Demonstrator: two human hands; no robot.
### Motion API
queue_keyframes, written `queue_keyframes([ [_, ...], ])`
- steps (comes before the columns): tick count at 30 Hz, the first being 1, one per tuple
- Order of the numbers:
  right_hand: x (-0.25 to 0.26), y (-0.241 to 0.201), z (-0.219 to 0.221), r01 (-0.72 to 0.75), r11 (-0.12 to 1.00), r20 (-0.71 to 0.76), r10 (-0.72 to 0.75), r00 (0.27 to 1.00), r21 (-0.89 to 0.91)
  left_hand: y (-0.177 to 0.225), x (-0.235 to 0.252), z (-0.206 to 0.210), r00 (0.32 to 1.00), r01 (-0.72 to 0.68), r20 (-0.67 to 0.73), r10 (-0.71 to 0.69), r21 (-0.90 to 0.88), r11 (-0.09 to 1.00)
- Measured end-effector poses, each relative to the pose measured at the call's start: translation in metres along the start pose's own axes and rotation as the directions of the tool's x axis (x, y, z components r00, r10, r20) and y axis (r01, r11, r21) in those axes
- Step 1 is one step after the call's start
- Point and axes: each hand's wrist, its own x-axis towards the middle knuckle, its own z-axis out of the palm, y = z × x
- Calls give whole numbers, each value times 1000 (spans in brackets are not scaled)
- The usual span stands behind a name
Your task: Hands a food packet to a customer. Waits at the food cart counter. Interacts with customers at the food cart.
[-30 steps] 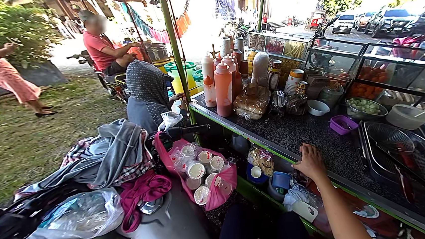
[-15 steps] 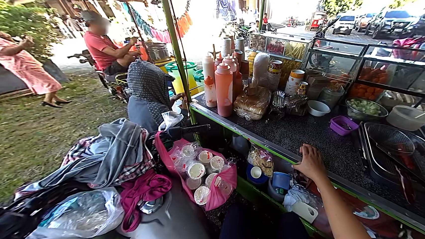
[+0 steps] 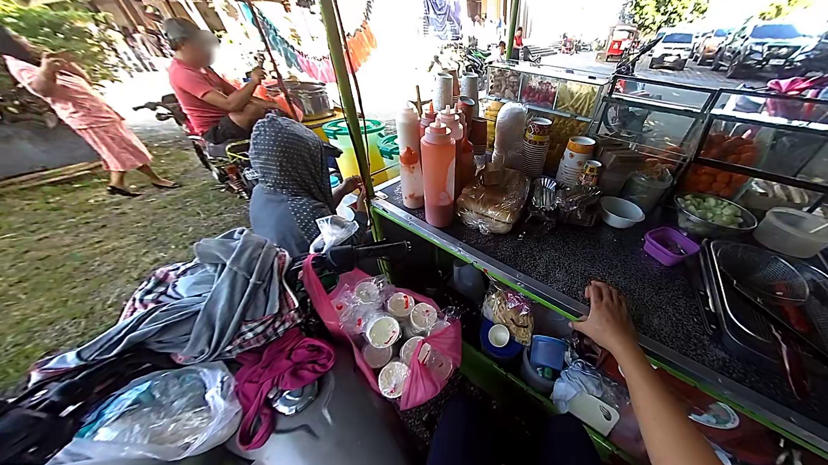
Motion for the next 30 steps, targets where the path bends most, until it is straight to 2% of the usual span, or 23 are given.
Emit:
queue_keyframes([
  [30, -2, -1, -2, 10, 1000, -12, -10, 1000, 9, 1, -2, -1, 1000, 8, -9, -8, -20, 1000],
])
